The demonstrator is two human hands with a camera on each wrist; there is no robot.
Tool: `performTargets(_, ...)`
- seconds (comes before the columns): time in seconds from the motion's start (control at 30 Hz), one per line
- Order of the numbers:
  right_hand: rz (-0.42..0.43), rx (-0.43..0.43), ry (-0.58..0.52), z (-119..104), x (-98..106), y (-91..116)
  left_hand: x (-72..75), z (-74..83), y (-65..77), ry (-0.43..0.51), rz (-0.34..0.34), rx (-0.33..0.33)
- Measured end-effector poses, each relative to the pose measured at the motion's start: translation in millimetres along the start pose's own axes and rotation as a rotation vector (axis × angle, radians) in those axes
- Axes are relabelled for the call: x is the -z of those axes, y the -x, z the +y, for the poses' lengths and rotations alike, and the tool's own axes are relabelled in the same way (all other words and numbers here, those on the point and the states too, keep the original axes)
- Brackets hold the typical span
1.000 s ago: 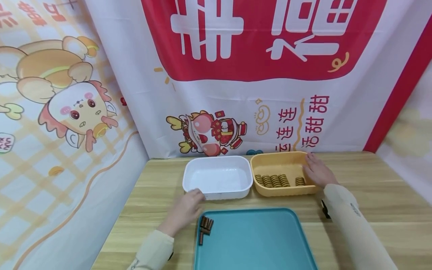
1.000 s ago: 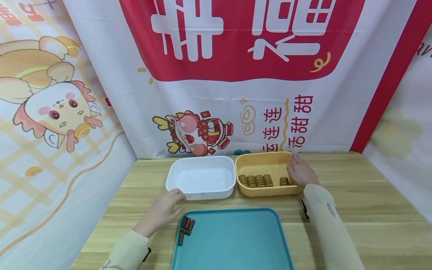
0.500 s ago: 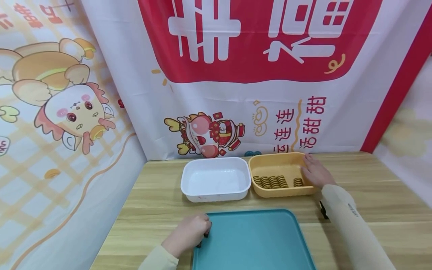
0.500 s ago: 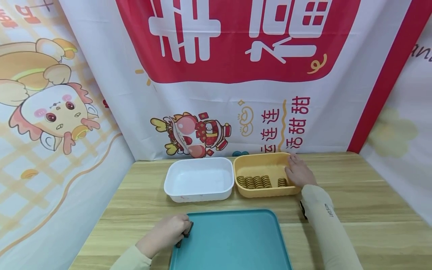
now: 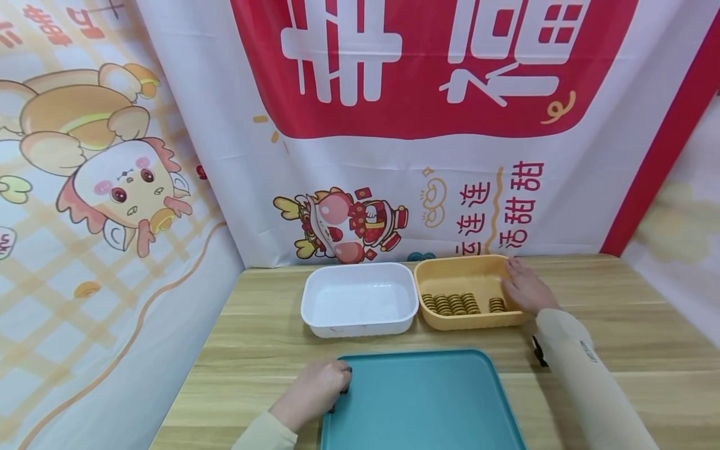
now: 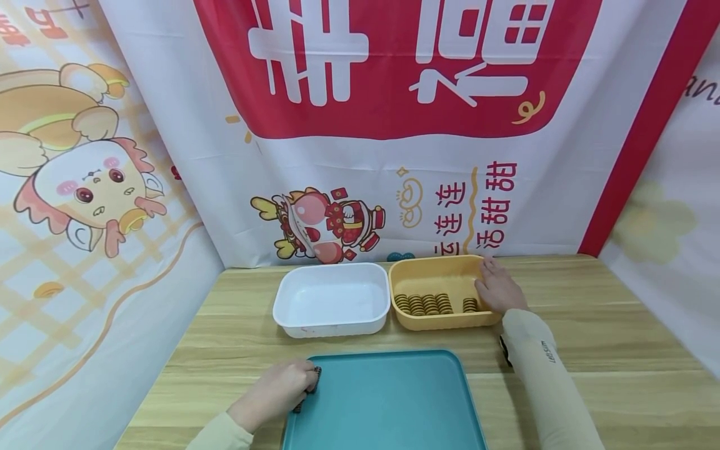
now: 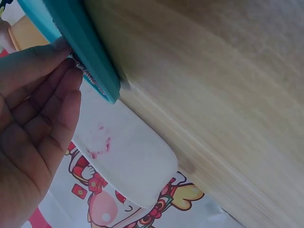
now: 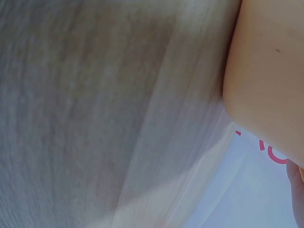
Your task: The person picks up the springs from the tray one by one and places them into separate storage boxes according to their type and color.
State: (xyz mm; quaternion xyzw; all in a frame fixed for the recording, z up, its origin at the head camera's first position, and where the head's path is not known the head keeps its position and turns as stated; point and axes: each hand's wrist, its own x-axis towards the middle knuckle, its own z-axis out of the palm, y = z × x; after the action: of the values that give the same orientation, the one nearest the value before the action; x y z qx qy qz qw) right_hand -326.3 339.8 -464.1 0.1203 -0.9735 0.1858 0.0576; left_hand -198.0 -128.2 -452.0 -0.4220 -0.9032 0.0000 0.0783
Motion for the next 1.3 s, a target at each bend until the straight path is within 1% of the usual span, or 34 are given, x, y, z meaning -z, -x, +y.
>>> performTargets(0.07, 0.001, 0.001, 0.004, -0.1, -0.2, 0.1, 1.2, -0.3, 2.0, 0.02, -0.014, 0.011)
performTargets(0.2, -0.003, -0.004, 0.002, 0.3, -0.5, 0.1, 2.4, -1.7, 7.0, 0.041, -0.018, 0.005)
performTargets(0.27, -0.006, -0.007, -0.005, 0.6, -0.2, -0.2, 2.9, -2.0, 8.8, 0.056, -0.033, 0.004)
performTargets(0.43, -0.009, -0.013, -0.015, -1.0, 1.0, -0.4, 6.4, 0.1, 11.6, 0.141, -0.14, 0.042)
performTargets(0.5, -0.012, -0.014, -0.015, -1.4, 1.3, -0.4, 8.1, 1.3, 12.5, 0.161, -0.178, 0.054)
performTargets(0.63, -0.009, -0.014, -0.013, -1.1, 2.2, -0.3, 11.4, 3.5, 12.9, 0.18, -0.218, 0.06)
performTargets(0.77, -0.001, -0.014, -0.01, -1.4, 3.2, 0.2, 13.1, 4.6, 12.1, 0.171, -0.242, 0.058)
performTargets(0.9, 0.0, -0.013, -0.009, -1.7, 3.0, 0.2, 12.3, 5.8, 12.4, 0.159, -0.252, 0.057)
performTargets(1.1, 0.005, -0.005, -0.006, -1.8, 2.2, -0.5, 9.5, 7.1, 14.1, 0.123, -0.217, 0.046)
performTargets(1.3, 0.002, -0.009, -0.001, -2.3, 0.3, -0.2, 10.5, 8.6, 12.7, 0.11, -0.214, 0.048)
